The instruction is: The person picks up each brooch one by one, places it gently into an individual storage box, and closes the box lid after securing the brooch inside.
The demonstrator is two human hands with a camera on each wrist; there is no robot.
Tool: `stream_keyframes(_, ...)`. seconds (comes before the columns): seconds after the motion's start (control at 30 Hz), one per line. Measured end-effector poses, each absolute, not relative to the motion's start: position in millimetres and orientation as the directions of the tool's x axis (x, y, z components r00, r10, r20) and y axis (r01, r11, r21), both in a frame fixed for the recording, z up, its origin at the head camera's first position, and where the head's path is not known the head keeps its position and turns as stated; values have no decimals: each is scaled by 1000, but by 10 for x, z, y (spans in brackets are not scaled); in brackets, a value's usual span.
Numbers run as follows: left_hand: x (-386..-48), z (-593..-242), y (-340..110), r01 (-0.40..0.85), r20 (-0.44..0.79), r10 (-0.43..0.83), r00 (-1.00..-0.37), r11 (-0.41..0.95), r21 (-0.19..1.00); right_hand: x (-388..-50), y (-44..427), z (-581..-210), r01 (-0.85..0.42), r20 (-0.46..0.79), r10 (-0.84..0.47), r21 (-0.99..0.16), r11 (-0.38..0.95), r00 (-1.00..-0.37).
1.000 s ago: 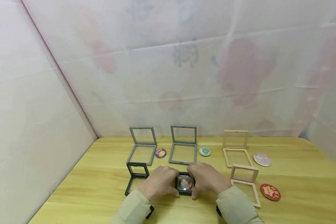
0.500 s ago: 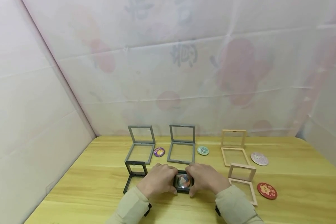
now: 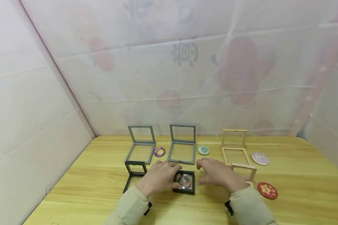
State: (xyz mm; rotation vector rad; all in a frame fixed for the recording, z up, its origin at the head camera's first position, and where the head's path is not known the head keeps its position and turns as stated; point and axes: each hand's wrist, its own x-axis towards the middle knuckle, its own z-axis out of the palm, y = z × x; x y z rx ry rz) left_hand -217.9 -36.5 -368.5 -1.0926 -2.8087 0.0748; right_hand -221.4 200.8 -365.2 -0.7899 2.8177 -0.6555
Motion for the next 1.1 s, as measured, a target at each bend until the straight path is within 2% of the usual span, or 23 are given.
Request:
stream_keyframes(0.23, -2194, -3697, -337, 696, 206, 704, -680, 708, -121, -2187, 2139, -3655, -486, 2, -548, -465, 740, -836)
stream_keyframes(0.4, -2210, -3706, -277, 726, 251, 721, -645, 681, -91, -2161, 2227, -3675, -483, 20, -536, -463, 743, -844)
stream_keyframes(0.57, -2217, -3696, -198, 743, 255, 729, -635, 667, -57, -2125, 2318, -3687, -477, 41, -521, -468, 744, -853)
stream_keyframes(1.1, -2218, -3650, -45, 758, 248, 746, -617, 649, -67, -2037, 2512, -3712, -482, 66, -534, -533, 695, -843)
